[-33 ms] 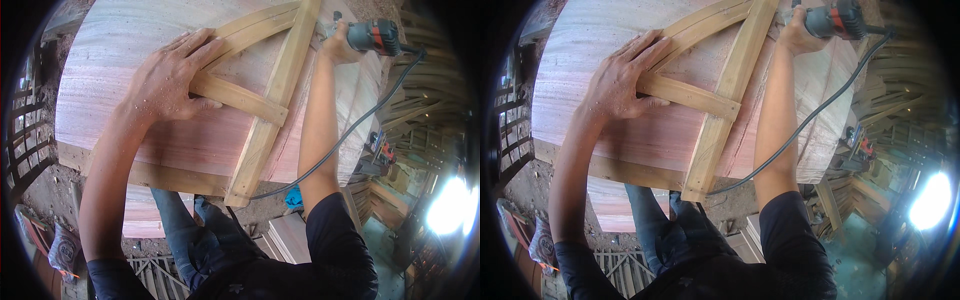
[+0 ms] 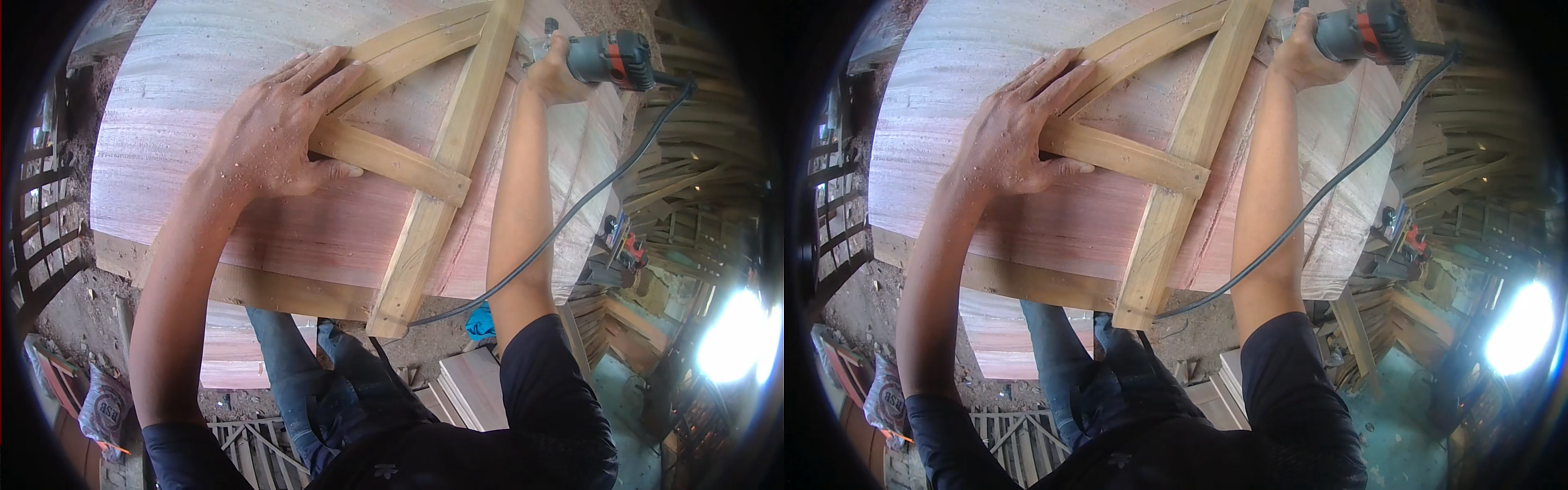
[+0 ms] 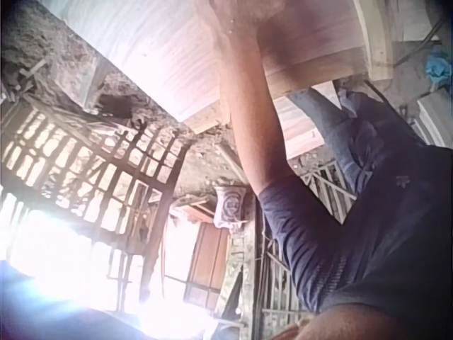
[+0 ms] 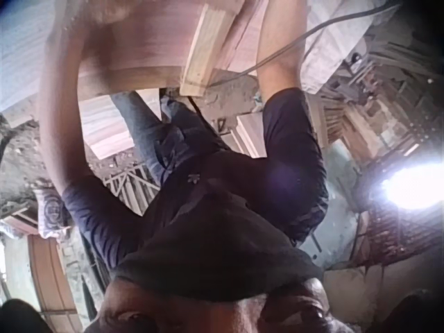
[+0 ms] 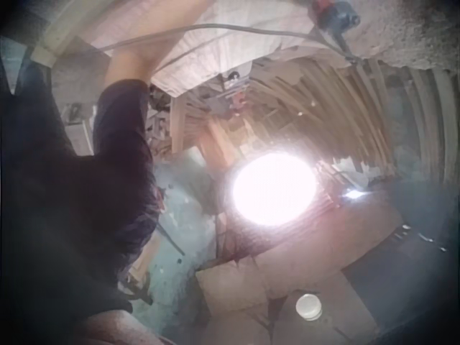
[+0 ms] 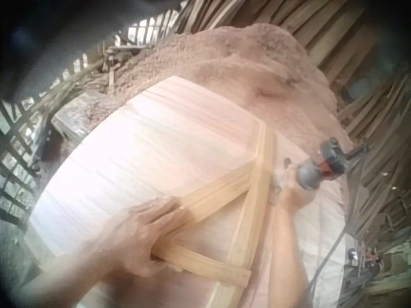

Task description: The person shapes the edge of a wooden board using a handheld router along a wooden guide.

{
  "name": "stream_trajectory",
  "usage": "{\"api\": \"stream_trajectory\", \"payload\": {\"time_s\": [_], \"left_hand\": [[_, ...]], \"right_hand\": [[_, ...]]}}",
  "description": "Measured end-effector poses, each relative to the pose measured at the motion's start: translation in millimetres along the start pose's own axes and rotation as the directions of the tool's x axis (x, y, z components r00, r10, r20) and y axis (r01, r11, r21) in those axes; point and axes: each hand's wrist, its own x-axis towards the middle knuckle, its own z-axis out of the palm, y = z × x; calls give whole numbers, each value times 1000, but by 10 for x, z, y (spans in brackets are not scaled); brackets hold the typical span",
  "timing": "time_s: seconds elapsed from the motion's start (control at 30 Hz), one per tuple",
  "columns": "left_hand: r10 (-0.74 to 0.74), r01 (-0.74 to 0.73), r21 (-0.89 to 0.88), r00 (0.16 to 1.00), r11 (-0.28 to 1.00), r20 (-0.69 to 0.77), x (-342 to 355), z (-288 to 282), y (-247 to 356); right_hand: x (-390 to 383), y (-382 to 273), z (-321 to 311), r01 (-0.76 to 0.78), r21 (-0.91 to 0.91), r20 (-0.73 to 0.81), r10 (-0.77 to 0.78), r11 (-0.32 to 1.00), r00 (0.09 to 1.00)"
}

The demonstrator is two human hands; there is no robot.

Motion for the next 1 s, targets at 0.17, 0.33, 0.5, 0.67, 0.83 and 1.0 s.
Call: {"api": "stream_trajectory", "payload": {"time_s": [0.17,0.33,0.5,0.67,0.83,1.0], "left_hand": [[-14,14,-3,1000,1000,-6,-1,10,4],[-29,29,25,1000,999,2,-2,20,11],[-23,23,8,1000,1000,-6,-3,35,0],[-11,11,-5,1000,1000,-6,2,25,-11],[-8,8,-37,1000,999,-12,5,-2,16],[10,-10,-29,1000,1000,0,9,-13,15]], "right_hand": [[66,41,-3,-50,3,22,50,999,998],[-1,-235,128,-79,17,19,79,997,997],[-24,-271,206,3,-143,-39,-9,990,999],[125,70,97,-47,-16,15,47,999,999],[138,171,123,-29,-36,17,29,999,999],[166,143,168,-2,-34,1,2,999,1000]]}}
